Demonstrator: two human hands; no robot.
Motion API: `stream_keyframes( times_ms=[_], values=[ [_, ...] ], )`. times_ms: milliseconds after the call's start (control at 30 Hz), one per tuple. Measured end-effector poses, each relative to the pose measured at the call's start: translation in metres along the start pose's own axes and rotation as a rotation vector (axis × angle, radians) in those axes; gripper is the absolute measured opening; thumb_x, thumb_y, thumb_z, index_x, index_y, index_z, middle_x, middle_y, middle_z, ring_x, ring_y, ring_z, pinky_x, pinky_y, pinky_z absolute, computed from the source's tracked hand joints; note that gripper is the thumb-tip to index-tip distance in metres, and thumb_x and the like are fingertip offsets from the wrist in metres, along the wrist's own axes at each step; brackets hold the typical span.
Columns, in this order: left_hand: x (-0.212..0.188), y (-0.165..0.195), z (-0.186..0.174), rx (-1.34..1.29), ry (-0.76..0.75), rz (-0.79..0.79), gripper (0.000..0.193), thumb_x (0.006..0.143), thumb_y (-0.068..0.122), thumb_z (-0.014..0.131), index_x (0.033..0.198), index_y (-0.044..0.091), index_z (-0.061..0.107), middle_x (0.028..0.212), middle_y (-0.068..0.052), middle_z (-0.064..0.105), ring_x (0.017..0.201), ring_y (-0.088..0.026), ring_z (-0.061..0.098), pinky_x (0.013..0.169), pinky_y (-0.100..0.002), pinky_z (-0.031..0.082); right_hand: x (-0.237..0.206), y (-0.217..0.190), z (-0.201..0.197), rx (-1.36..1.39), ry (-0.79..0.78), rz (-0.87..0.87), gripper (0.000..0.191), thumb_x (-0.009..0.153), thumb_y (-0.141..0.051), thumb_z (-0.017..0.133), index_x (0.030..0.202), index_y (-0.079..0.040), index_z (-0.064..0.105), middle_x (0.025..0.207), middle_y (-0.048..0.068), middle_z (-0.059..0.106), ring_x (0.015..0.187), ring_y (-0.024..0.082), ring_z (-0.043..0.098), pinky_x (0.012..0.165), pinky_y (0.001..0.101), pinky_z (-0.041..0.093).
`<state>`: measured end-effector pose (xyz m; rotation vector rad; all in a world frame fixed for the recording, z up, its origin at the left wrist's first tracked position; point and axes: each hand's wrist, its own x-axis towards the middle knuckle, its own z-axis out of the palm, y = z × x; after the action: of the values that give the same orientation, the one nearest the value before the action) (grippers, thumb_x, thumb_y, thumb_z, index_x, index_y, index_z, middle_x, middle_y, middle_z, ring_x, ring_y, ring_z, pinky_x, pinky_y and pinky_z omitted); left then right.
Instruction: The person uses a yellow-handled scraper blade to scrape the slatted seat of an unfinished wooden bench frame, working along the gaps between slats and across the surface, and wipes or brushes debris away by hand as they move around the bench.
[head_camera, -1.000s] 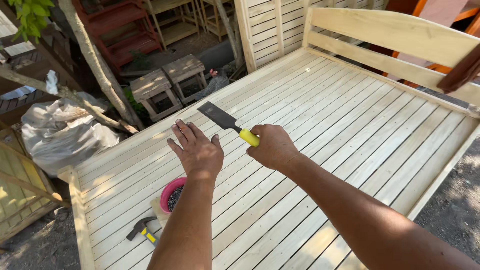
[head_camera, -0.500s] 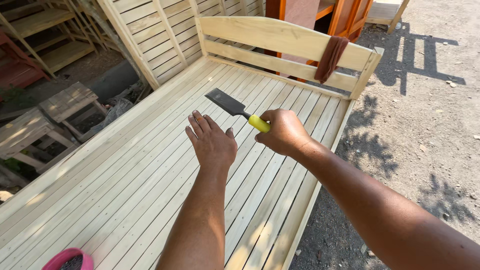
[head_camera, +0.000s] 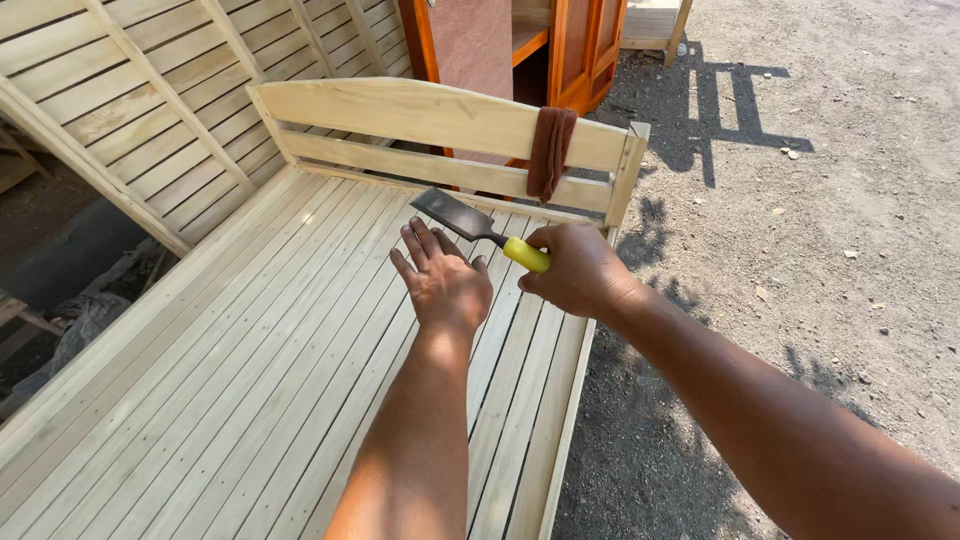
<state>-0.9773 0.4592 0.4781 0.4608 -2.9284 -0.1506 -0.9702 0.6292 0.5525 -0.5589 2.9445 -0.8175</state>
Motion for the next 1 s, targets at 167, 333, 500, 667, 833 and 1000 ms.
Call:
stream_keyframes(
  times_ms=[167, 333, 500, 667, 833, 1000],
  values=[
    [0.086, 0.045, 0.027, 0.077, -0.036, 0.026, 0.085, 0.100, 0.049, 0.044, 0.156, -0.009, 0.016, 0.168, -0.026, 0.005, 0.156, -0.039, 0.001, 0.123, -0.054, 0.003, 0.069, 0.040, -0.020, 0.009, -0.002, 0.045, 0.048, 0.077, -0.024, 0.087, 0.121, -0.011, 0.073, 0.102, 0.015, 0.079, 0.089, 0.025, 0.077, 0.088, 0.0388, 0.060],
    [0.157, 0.107, 0.067, 0.045, -0.075, 0.122, 0.091, 0.099, 0.051, 0.047, 0.157, -0.012, 0.015, 0.167, -0.027, 0.008, 0.156, -0.039, 0.003, 0.123, -0.054, 0.004, 0.127, 0.092, -0.046, 0.058, -0.020, 0.128, 0.049, 0.081, -0.024, 0.084, 0.126, -0.010, 0.070, 0.108, 0.013, 0.077, 0.093, 0.021, 0.077, 0.091, 0.0346, 0.059],
    [0.220, 0.159, 0.113, 0.049, -0.025, 0.200, 0.086, 0.101, 0.052, 0.046, 0.155, -0.011, 0.022, 0.167, -0.028, 0.010, 0.156, -0.039, 0.004, 0.124, -0.056, 0.004, 0.186, 0.148, -0.075, 0.078, 0.006, 0.094, 0.050, 0.079, -0.024, 0.084, 0.125, -0.010, 0.070, 0.109, 0.011, 0.078, 0.092, 0.021, 0.078, 0.090, 0.0334, 0.061],
    [0.266, 0.214, 0.169, 0.050, -0.094, 0.170, 0.086, 0.099, 0.051, 0.049, 0.156, -0.008, 0.023, 0.168, -0.025, 0.010, 0.157, -0.037, 0.005, 0.125, -0.054, 0.005, 0.240, 0.217, -0.084, 0.055, -0.043, 0.193, 0.049, 0.081, -0.024, 0.083, 0.126, -0.011, 0.070, 0.108, 0.012, 0.077, 0.094, 0.021, 0.076, 0.094, 0.0342, 0.058],
    [0.290, 0.262, 0.223, 0.048, -0.174, 0.221, 0.087, 0.098, 0.050, 0.049, 0.156, -0.009, 0.022, 0.167, -0.025, 0.009, 0.156, -0.037, 0.005, 0.124, -0.053, 0.004, 0.281, 0.278, -0.071, 0.062, -0.037, 0.146, 0.049, 0.080, -0.025, 0.083, 0.125, -0.010, 0.070, 0.106, 0.012, 0.078, 0.092, 0.020, 0.076, 0.094, 0.0343, 0.058],
    [0.309, 0.292, 0.271, 0.111, -0.201, 0.266, 0.087, 0.101, 0.051, 0.048, 0.157, -0.010, 0.022, 0.169, -0.025, 0.009, 0.158, -0.038, 0.004, 0.126, -0.054, 0.003, 0.310, 0.327, -0.055, 0.184, -0.004, 0.052, 0.051, 0.077, -0.024, 0.085, 0.123, -0.007, 0.071, 0.104, 0.011, 0.079, 0.090, 0.015, 0.077, 0.088, 0.0330, 0.062]
  ],
)
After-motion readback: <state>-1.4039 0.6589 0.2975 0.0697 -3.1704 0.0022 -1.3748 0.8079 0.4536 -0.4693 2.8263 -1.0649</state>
